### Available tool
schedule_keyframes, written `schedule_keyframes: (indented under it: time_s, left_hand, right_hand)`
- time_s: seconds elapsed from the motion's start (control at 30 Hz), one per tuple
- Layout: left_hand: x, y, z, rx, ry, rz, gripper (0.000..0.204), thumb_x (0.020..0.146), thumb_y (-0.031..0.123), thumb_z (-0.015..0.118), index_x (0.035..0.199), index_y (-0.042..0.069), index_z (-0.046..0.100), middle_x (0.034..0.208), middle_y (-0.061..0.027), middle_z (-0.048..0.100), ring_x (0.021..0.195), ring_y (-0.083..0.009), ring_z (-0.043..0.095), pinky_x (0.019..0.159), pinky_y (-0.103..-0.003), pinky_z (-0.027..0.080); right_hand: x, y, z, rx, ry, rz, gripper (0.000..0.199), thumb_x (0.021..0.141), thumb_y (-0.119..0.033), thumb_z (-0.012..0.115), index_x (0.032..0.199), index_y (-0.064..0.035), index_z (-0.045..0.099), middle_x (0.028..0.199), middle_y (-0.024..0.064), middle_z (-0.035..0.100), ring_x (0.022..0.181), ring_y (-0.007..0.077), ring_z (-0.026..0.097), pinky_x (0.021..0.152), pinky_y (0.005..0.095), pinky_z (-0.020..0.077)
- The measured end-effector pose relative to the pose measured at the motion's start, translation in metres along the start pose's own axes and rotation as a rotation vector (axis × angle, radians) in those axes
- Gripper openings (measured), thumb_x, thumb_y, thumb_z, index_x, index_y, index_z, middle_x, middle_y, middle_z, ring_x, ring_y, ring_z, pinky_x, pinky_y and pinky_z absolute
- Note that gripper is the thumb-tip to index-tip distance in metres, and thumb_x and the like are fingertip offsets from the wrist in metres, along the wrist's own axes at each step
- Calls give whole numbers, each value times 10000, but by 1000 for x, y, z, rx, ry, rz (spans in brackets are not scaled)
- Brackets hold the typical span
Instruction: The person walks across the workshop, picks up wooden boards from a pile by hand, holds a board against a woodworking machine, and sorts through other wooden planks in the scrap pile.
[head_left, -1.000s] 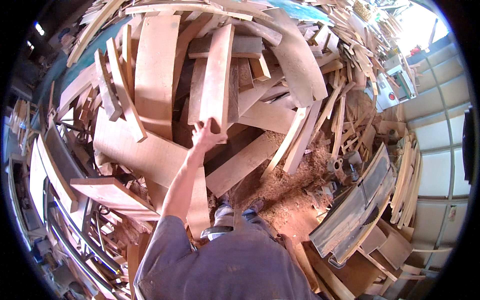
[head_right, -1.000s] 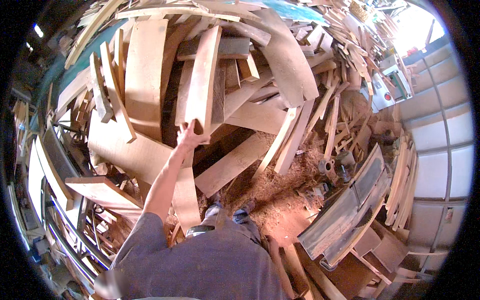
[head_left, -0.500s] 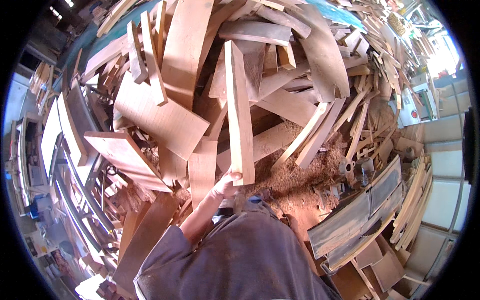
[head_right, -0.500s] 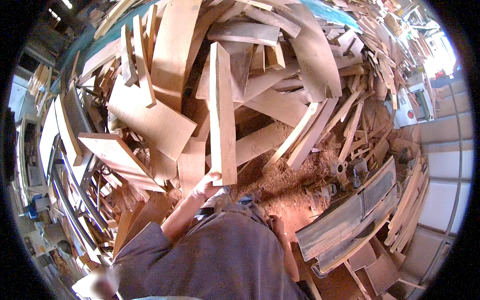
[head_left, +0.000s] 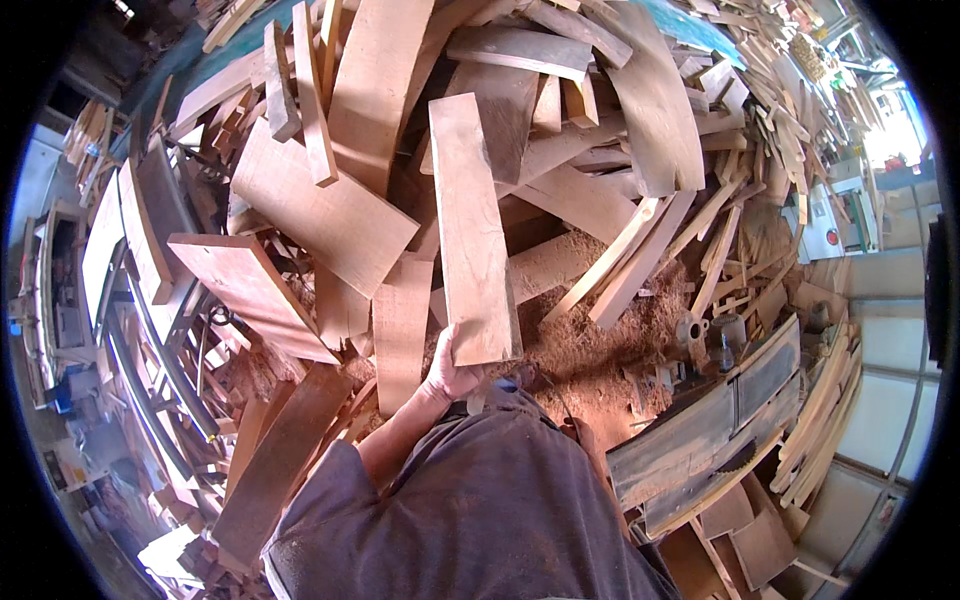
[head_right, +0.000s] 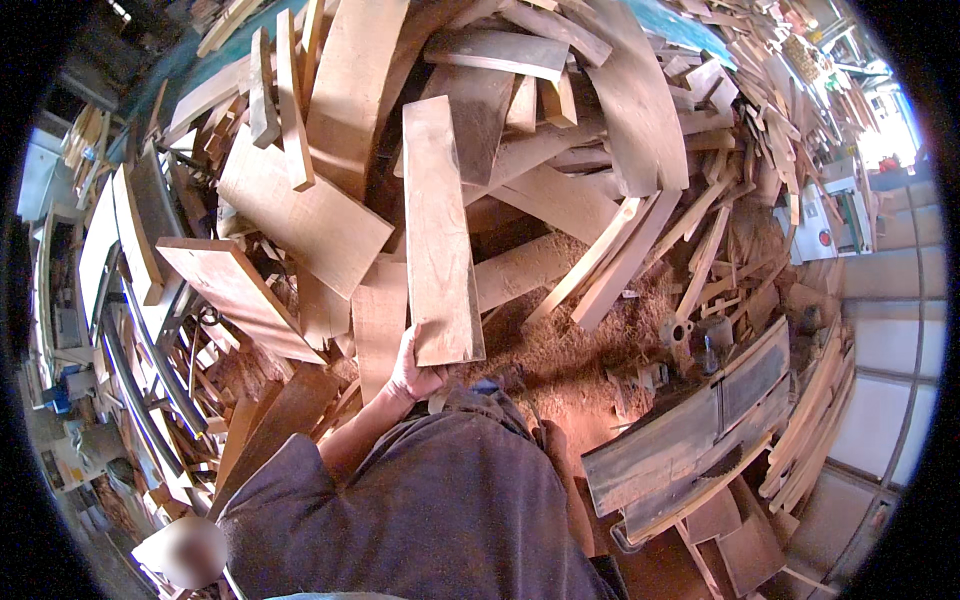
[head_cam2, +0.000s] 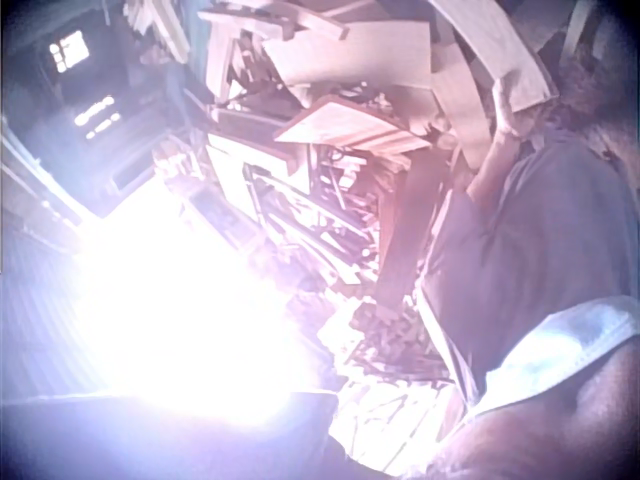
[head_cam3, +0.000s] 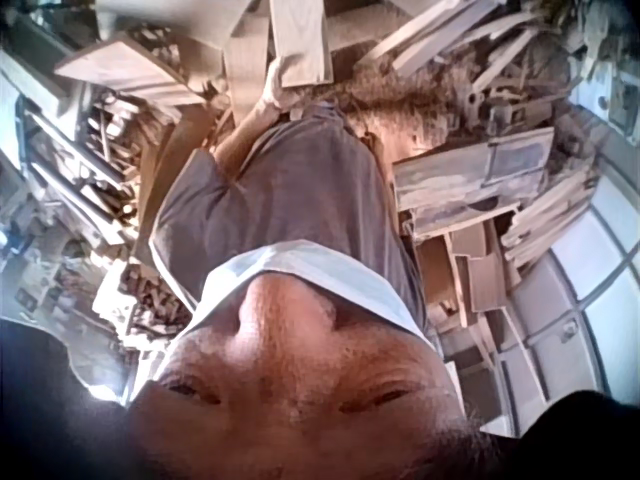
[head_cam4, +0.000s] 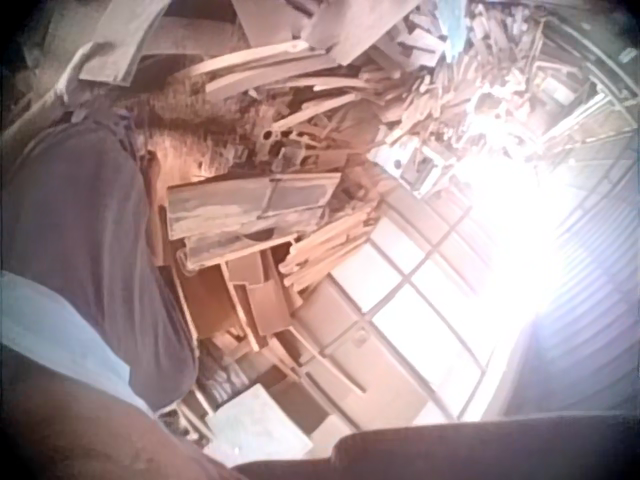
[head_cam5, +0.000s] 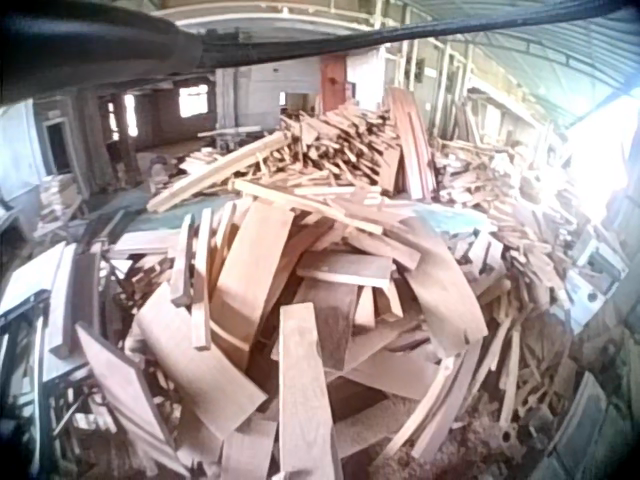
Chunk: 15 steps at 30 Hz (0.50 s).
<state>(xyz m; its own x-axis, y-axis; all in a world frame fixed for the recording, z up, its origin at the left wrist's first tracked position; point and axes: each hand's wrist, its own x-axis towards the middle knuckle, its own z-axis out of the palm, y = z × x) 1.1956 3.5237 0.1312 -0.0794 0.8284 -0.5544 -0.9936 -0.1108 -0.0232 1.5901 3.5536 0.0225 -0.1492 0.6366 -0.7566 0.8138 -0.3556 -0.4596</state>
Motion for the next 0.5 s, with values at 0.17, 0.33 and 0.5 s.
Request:
schedule_keyframes:
  time_s: [0.17, 0.33, 0.5]
  left_hand:
    - [4, -4, -1, 128, 58, -38, 613, 888, 472, 670, 1367, 134, 492, 1345, -57, 566, 1245, -252, 548, 1051, -415, 470]
    - [0, 1, 4, 223, 212, -67, 528, 884, 403, 702, 1312, 140, 540, 1273, -40, 603, 1140, -221, 583, 949, -375, 497]
    - [14, 3, -19, 314, 177, -98, 509, 862, 344, 741, 1289, 137, 555, 1247, -32, 616, 1147, -230, 580, 975, -395, 483]
  right_hand:
    - [5, 38, 15, 144, 39, 23, 335, 821, -276, 688, 1057, -38, 694, 760, 127, 693, 689, 254, 667, 621, 370, 497]
    - [21, 66, 30, 58, 51, -47, 333, 803, -297, 693, 1034, -56, 703, 733, 174, 683, 692, 312, 682, 635, 405, 502]
    - [42, 109, 45, 212, 48, 68, 324, 805, -276, 689, 1053, -68, 712, 731, 183, 690, 700, 323, 687, 645, 416, 508]
